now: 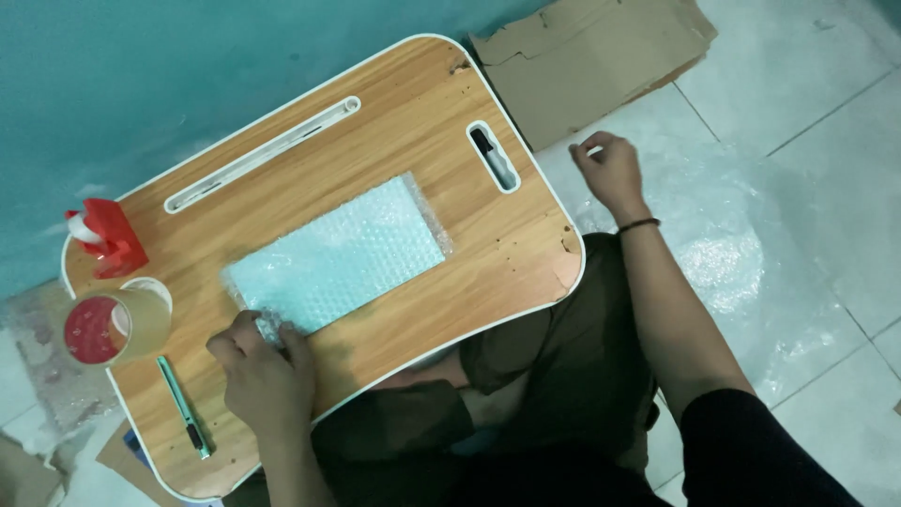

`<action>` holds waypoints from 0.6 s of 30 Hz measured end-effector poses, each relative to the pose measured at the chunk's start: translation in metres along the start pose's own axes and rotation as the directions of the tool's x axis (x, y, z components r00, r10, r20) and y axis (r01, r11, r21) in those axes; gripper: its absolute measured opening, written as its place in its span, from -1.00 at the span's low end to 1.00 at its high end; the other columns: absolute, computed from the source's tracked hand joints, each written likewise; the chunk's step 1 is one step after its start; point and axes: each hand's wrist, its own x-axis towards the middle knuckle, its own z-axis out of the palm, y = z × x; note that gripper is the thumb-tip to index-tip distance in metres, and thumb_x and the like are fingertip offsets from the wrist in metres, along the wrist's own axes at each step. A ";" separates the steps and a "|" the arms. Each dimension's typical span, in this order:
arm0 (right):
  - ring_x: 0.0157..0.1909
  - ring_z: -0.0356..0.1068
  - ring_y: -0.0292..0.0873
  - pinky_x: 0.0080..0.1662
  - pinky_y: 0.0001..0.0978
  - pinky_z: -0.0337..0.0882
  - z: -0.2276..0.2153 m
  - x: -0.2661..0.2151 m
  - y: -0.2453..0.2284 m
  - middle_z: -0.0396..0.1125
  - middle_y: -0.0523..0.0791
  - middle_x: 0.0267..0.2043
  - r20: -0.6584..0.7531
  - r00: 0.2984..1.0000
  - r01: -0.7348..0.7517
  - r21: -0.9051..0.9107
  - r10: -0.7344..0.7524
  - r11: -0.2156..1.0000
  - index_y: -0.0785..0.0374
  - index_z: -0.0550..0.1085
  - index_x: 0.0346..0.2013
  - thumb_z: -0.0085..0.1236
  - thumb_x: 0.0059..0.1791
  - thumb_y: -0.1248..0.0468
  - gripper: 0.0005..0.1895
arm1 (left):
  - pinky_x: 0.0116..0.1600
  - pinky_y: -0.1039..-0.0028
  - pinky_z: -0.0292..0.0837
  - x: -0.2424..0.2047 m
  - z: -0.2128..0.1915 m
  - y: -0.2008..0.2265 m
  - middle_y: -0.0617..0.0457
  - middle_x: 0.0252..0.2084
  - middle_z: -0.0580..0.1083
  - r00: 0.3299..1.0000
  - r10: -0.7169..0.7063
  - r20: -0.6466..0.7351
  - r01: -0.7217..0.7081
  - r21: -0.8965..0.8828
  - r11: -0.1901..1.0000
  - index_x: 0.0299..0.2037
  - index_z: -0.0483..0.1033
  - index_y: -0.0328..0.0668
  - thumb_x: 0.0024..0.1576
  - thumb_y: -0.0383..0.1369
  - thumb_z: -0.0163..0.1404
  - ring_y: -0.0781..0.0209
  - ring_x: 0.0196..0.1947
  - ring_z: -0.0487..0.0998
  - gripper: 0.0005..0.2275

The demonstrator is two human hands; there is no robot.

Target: The person wraps a small item in bubble wrap and then folds a piece of cardboard around it to create a secure package, finishing by taping the edges.

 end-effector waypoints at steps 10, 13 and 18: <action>-0.05 0.42 0.09 0.05 -0.04 0.45 0.087 0.080 0.027 0.20 0.01 0.14 0.262 0.951 -0.009 -0.504 0.162 0.863 0.02 0.31 0.28 0.55 -0.26 0.03 -0.11 | -0.23 0.08 0.50 -0.004 0.018 -0.009 -0.25 0.03 0.34 0.991 0.083 -0.108 -0.067 0.146 0.987 0.17 0.39 -0.26 0.17 -0.37 0.01 -0.23 -0.17 0.50 -0.64; -0.01 0.39 0.08 0.05 0.03 0.35 0.115 0.082 0.042 0.30 0.03 0.09 0.269 0.951 0.041 -0.592 0.150 0.805 0.05 0.31 0.25 0.36 -0.13 -0.02 -0.29 | -0.17 -0.03 0.47 -0.005 0.019 -0.007 -0.29 0.07 0.36 0.983 0.106 -0.150 -0.091 0.105 0.990 0.19 0.37 -0.30 0.21 -0.37 0.01 -0.31 -0.03 0.47 -0.65; -0.21 0.49 0.23 -0.14 0.07 0.43 0.119 0.082 0.047 0.49 0.14 -0.21 0.282 0.952 0.029 -0.473 0.121 0.880 0.17 0.37 0.08 -0.24 0.12 0.16 -0.69 | -0.14 0.01 0.50 0.003 0.008 0.001 -0.49 0.03 0.32 0.998 -0.059 0.020 0.058 0.080 0.995 0.15 0.41 -0.50 0.22 -0.45 -0.06 -0.40 -0.33 0.52 -0.67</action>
